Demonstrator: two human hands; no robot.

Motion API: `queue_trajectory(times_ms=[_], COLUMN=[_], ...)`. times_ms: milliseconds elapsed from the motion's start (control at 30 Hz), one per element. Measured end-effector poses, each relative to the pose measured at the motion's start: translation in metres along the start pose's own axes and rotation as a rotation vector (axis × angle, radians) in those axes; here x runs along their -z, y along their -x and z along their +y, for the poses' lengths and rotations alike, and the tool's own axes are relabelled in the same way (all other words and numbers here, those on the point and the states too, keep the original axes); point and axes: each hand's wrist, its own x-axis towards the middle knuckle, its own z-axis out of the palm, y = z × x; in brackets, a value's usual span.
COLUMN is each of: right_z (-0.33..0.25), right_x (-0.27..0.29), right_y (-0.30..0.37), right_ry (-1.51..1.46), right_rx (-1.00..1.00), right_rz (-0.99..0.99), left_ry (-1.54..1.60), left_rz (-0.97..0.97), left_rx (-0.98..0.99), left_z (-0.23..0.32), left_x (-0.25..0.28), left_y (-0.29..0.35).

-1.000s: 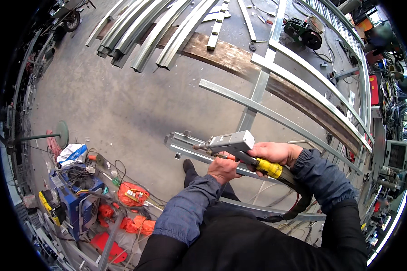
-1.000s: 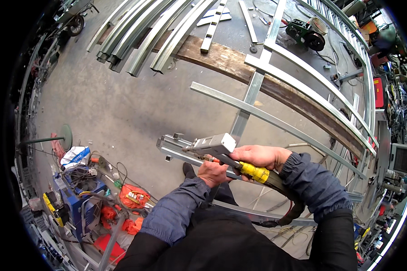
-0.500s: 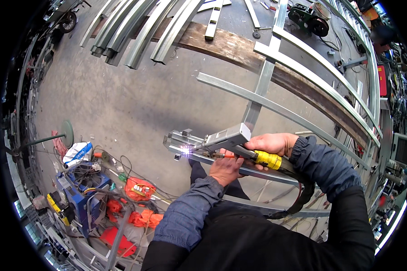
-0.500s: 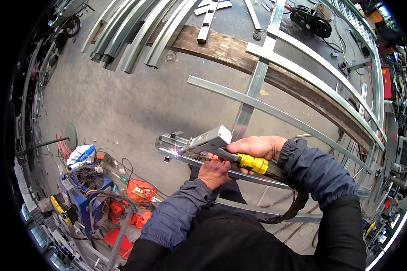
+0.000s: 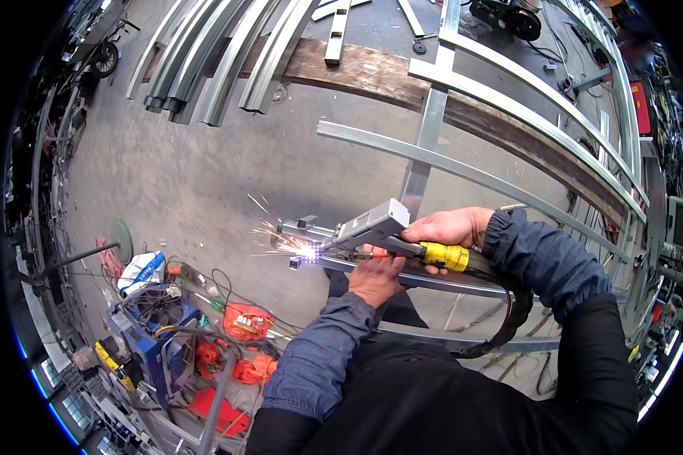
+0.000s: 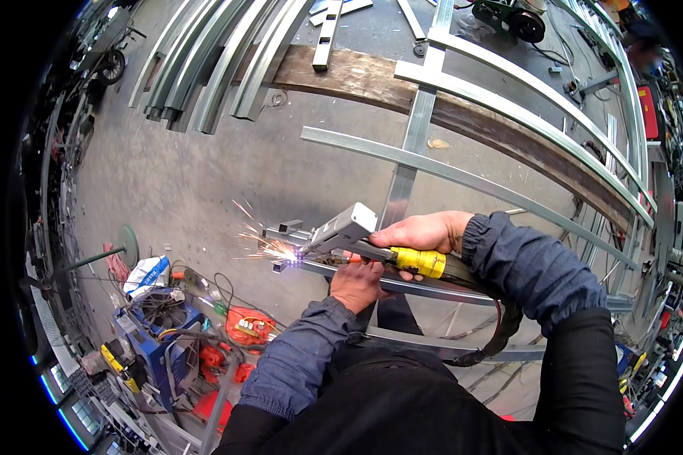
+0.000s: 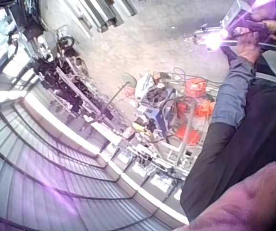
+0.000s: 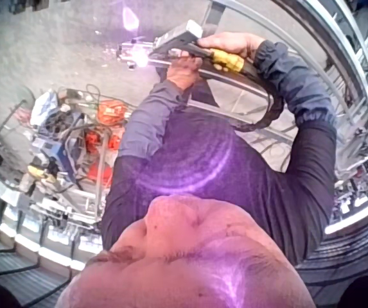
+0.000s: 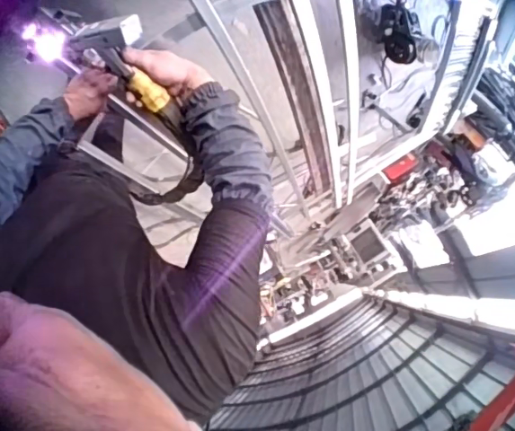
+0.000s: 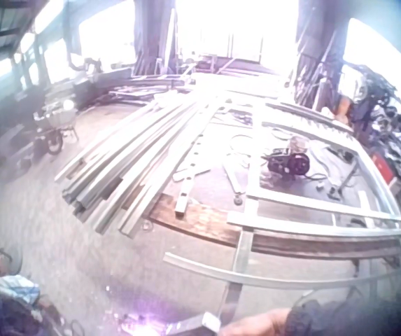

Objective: The person welds metal frame components using a handheld welding torch. They position and tack weld several aluminum bars to form a rectangular frame, then lift and reposition the frame to continue welding additional joints.

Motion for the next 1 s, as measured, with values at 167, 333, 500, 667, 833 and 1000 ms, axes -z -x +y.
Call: queue_trajectory(times_ms=[167, 333, 500, 667, 833, 1000], right_z=[0.005, 0.010, 0.004, 0.002, 0.008, 0.010], right_x=[0.006, 0.008, 0.002, -0.007, -0.010, -0.027], right_y=[-0.001, -0.001, 0.002, 0.010, 0.011, 0.020], right_ry=[-0.001, 0.004, 0.034, 0.046, 0.042, 0.070], right_rx=[-0.015, -0.012, -0.008, 0.010, 0.023, 0.061], right_rz=[0.007, 0.016, 0.011, 0.039, 0.063, 0.064], left_ry=[-0.001, 0.023, 0.002, -0.018, -0.040, 0.043], left_rz=[-0.049, -0.104, -0.112, -0.016, -0.100, 0.066], left_rx=[0.009, 0.042, 0.036, 0.043, 0.074, 0.111], left_z=[0.001, 0.001, -0.001, 0.004, 0.007, 0.012], left_x=[0.005, 0.002, 0.005, 0.006, 0.014, 0.003], left_y=[-0.002, -0.001, -0.002, -0.004, -0.007, -0.005])
